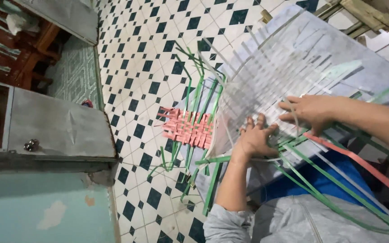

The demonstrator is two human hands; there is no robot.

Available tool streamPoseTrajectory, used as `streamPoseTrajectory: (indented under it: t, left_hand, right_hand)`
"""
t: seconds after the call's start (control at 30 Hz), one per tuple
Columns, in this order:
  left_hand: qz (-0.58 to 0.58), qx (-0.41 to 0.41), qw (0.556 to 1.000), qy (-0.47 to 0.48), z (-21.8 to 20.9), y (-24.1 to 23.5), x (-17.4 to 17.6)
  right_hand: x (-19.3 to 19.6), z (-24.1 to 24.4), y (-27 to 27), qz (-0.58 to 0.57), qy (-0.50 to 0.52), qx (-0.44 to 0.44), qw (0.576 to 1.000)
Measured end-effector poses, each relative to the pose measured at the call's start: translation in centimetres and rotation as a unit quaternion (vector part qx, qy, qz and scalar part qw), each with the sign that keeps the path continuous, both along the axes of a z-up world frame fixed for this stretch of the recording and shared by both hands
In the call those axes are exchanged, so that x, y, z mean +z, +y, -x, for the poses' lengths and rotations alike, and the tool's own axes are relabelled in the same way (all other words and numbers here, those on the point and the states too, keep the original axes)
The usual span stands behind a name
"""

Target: The person weaves green and pink plastic strips through a white mesh frame held on their lap. They interlace the strips by hand, adjusting the tension and alignment of the weave throughout the clip.

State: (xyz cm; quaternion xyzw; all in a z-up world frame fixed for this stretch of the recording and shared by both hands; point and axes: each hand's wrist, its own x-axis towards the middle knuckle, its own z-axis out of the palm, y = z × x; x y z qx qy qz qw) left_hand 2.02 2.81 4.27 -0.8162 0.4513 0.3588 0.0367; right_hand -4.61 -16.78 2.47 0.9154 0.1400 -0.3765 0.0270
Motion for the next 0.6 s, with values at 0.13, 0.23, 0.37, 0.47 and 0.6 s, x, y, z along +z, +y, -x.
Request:
streamPoseTrajectory:
  t: [0.13,0.23,0.37,0.47,0.6]
  left_hand:
    - [-0.03,0.055,0.998,0.018,0.1,-0.9,-0.9]
    - [0.13,0.055,0.987,-0.071,-0.7,-0.7,-4.5]
    - [0.102,0.078,0.987,-0.099,0.4,-2.0,-5.0]
    - [0.044,0.062,0.994,-0.075,1.5,-3.3,-4.3]
    - [0.011,0.079,0.997,-0.015,1.9,-4.0,-2.7]
  right_hand:
    - [-2.6,-0.9,-0.8,-0.027,-0.011,-0.012,0.999]
    - [-3.2,-1.5,-1.1,0.0,0.022,-0.012,1.0]
    - [-3.2,-1.4,-1.1,-0.022,0.023,-0.025,0.999]
    - [-6.6,-1.6,-1.8,-0.037,-0.004,-0.028,0.999]
    - [-4.1,-1.3,-1.0,-0.031,-0.006,-0.029,0.999]
